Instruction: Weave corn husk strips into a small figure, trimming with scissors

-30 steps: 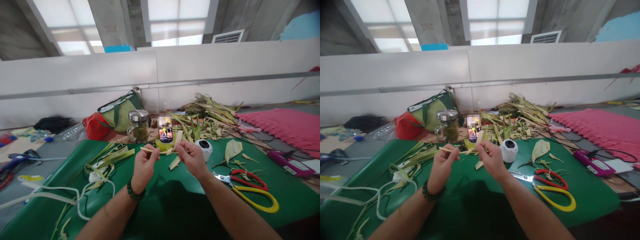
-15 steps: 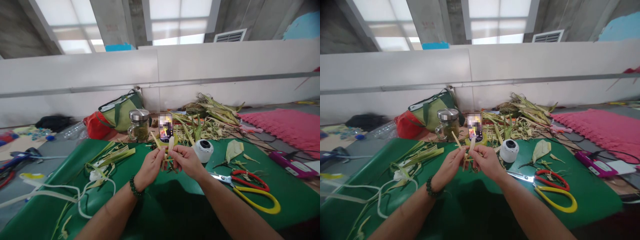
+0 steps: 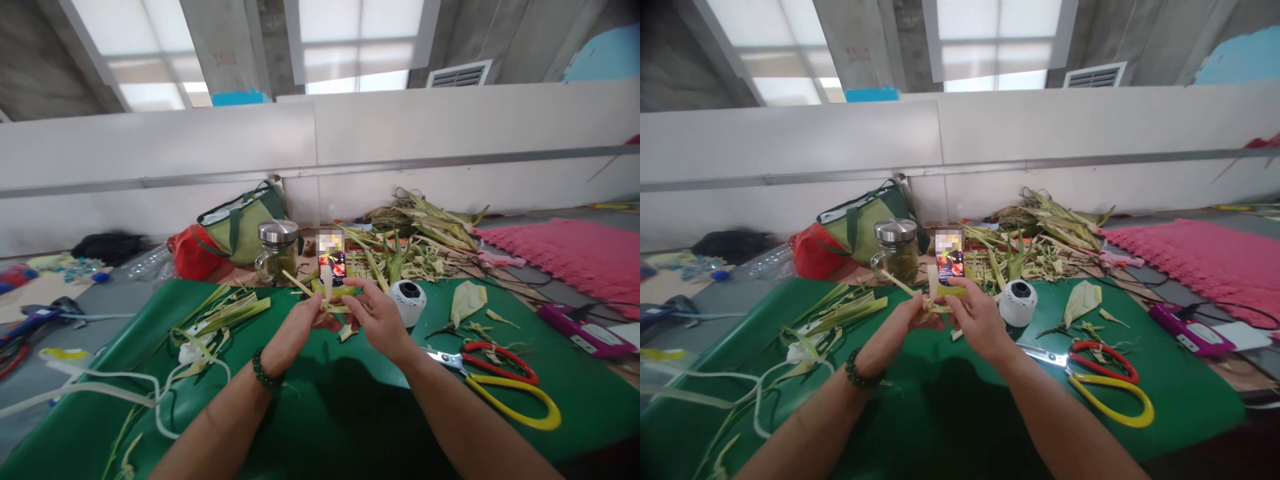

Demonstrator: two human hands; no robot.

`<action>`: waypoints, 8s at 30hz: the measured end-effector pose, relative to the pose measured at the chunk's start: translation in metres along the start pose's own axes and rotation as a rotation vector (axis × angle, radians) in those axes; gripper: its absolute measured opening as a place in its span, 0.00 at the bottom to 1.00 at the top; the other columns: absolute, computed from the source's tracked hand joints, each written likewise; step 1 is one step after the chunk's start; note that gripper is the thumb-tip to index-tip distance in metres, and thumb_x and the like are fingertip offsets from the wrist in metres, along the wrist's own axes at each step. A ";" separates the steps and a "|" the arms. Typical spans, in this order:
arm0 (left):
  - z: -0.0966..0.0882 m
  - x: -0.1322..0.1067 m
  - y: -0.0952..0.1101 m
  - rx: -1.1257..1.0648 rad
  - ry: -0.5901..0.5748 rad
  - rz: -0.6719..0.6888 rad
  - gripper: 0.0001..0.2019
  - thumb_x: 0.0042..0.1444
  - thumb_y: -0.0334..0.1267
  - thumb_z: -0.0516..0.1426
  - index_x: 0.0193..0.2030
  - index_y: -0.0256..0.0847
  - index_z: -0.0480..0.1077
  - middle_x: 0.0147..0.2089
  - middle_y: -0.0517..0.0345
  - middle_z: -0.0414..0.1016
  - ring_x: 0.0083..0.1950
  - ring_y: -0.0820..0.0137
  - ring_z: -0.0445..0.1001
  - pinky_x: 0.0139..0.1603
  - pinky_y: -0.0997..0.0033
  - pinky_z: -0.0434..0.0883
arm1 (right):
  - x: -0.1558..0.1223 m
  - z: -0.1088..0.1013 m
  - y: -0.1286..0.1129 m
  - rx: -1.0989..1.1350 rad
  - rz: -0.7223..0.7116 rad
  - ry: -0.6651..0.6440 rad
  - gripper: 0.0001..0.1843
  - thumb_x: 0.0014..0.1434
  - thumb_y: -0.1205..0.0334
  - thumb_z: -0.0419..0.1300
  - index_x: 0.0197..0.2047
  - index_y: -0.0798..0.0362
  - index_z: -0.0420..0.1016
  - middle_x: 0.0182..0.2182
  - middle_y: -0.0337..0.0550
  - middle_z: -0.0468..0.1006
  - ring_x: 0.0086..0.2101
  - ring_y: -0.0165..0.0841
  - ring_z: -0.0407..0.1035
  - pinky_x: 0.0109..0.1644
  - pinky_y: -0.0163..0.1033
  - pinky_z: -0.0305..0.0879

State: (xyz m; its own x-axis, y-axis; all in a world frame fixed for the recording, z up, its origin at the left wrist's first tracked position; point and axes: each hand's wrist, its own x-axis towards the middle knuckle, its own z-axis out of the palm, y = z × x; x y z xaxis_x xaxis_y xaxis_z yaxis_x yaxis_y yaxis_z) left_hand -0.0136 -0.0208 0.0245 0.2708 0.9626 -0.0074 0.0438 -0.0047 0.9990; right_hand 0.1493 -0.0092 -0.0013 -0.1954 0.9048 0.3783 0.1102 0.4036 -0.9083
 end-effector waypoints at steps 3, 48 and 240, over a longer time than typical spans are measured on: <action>-0.005 0.000 0.003 0.051 -0.068 -0.013 0.25 0.44 0.59 0.59 0.34 0.35 0.75 0.27 0.56 0.75 0.33 0.66 0.73 0.35 0.70 0.67 | 0.003 -0.002 -0.001 0.096 0.088 -0.097 0.13 0.58 0.56 0.56 0.46 0.52 0.65 0.23 0.37 0.74 0.19 0.29 0.68 0.21 0.34 0.67; 0.022 -0.006 -0.011 -0.151 -0.038 0.137 0.20 0.50 0.54 0.58 0.36 0.40 0.60 0.15 0.74 0.54 0.14 0.82 0.50 0.16 0.80 0.46 | 0.007 -0.007 -0.005 0.477 0.207 -0.301 0.18 0.45 0.52 0.68 0.23 0.55 0.66 0.19 0.32 0.65 0.20 0.23 0.60 0.23 0.30 0.55; 0.007 0.007 -0.030 0.736 -0.038 0.370 0.12 0.54 0.32 0.51 0.22 0.36 0.70 0.21 0.61 0.66 0.25 0.74 0.61 0.27 0.76 0.59 | 0.009 -0.009 0.009 -0.538 -0.597 -0.165 0.12 0.61 0.57 0.57 0.30 0.54 0.75 0.27 0.44 0.75 0.32 0.34 0.67 0.35 0.37 0.64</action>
State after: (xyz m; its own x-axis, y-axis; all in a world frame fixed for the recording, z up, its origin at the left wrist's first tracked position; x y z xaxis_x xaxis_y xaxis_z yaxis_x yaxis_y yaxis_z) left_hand -0.0063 -0.0155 -0.0061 0.4234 0.8543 0.3015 0.5612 -0.5086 0.6530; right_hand 0.1568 0.0039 -0.0040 -0.5049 0.5025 0.7019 0.3865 0.8587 -0.3367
